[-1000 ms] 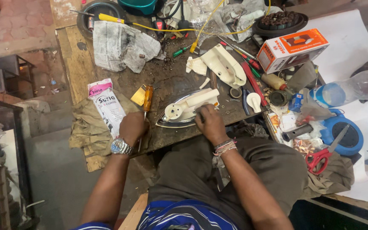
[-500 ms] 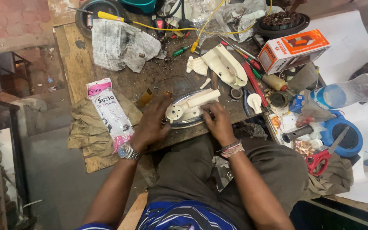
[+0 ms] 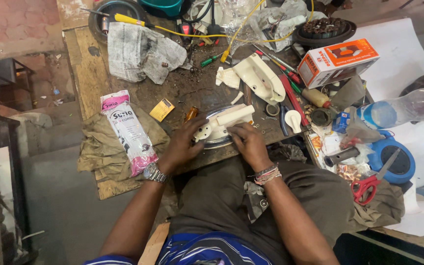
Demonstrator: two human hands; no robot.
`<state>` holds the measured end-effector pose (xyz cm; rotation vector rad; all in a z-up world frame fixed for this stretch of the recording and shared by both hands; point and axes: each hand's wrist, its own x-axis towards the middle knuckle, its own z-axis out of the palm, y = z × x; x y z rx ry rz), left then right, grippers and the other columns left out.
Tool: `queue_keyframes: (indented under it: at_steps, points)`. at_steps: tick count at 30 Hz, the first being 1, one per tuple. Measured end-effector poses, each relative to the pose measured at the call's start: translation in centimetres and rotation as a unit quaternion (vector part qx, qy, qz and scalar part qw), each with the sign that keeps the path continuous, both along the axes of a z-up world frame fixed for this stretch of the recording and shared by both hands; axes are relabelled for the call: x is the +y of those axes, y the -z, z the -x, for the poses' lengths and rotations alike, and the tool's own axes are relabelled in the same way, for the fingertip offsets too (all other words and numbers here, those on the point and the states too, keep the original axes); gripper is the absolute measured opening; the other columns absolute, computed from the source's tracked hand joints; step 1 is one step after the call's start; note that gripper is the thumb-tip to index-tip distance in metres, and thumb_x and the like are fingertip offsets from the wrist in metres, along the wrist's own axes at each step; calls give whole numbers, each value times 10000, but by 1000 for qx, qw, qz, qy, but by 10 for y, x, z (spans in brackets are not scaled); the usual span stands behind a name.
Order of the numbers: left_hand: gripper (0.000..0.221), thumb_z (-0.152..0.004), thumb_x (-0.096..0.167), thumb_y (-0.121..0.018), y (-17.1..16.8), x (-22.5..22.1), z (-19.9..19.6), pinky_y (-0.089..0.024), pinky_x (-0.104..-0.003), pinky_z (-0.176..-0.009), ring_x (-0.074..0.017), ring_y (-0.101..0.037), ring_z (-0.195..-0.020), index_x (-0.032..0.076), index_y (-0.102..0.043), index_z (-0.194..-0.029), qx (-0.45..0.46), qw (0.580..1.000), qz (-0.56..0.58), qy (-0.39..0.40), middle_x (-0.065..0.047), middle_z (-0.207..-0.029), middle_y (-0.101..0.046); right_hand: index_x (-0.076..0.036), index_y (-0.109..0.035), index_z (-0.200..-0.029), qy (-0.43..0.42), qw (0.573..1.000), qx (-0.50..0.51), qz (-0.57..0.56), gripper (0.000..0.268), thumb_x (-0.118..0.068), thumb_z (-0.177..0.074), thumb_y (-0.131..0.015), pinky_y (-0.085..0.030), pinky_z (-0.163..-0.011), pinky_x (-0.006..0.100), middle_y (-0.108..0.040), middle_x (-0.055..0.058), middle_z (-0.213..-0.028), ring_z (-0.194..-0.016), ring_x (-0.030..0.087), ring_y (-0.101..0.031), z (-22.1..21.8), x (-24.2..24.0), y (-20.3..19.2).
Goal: The person disassembles a white electric iron on a cluttered workbench, removes screws, and handles small internal components. They use a screwdriver to loosen and remove screws, then manipulate the iron's casing and internal parts.
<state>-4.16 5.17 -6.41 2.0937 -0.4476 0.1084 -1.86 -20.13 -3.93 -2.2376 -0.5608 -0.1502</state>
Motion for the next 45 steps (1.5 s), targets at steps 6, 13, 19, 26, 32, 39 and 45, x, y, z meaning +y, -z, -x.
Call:
queue_keyframes:
  at_steps: [6, 13, 19, 26, 32, 39, 45]
  points:
    - [606, -861, 179, -714, -8, 0, 2, -480, -435, -1092, -335, -571, -1343, 112, -537, -1436, 14, 1000, -5, -1, -140, -1494, -558, -63, -774, -1064, -6, 1000, -15, 19, 231, -19, -839, -737, -559, -793, 401, -714, 117, -1005, -902, 306, -709, -1, 2, 6]
    - [608, -854, 176, -709, -8, 1, 1, -484, -429, -1097, -330, -574, -1346, 113, -536, -1434, 19, 1000, 3, 7, -136, -1498, -559, -62, -771, -1058, -4, 1000, -10, 24, 222, -22, -843, -735, -557, -778, 405, -708, 115, -990, -880, 303, -708, -2, 3, 10]
    - [599, -882, 208, -718, -4, 1, 0, -489, -436, -1087, -318, -575, -1332, 121, -526, -1442, 37, 999, -11, 7, -131, -1511, -538, -57, -769, -1056, -7, 1000, -4, 17, 215, -24, -848, -725, -557, -788, 402, -711, 119, -1012, -892, 305, -709, -2, 6, 11]
    - [596, -888, 220, -709, 0, 1, -1, -502, -434, -1078, -305, -585, -1325, 128, -523, -1446, 35, 999, -13, 9, -123, -1514, -541, -56, -769, -1070, 5, 1000, 22, 7, 222, -26, -856, -721, -559, -792, 387, -714, 113, -1019, -898, 290, -713, -1, 7, 10]
    - [582, -890, 217, -715, -9, 1, 0, -497, -448, -1082, -331, -564, -1350, 120, -533, -1434, 21, 1000, -1, 8, -137, -1498, -551, -60, -769, -1090, 16, 998, 46, -31, 214, -61, -881, -725, -554, -774, 367, -718, 112, -981, -879, 272, -723, 0, 0, -7]
    - [523, -821, 156, -758, -29, -24, 20, -482, -496, -994, -432, -548, -1225, 38, -577, -1297, -203, 974, -53, -85, -242, -1318, -571, -75, -781, -1103, 72, 995, 49, 44, 217, -102, -893, -731, -550, -722, 371, -729, 141, -950, -829, 272, -714, -10, -80, -34]
    - [271, -834, 106, -733, -1, -106, 57, -531, -448, -694, -340, -657, -824, 62, -688, -1098, -113, 993, -26, -5, -148, -889, -673, -101, -783, -1053, 203, 973, 106, 31, 206, -177, -862, -771, -558, -734, 375, -764, 148, -902, -792, 263, -741, -19, -116, -1]
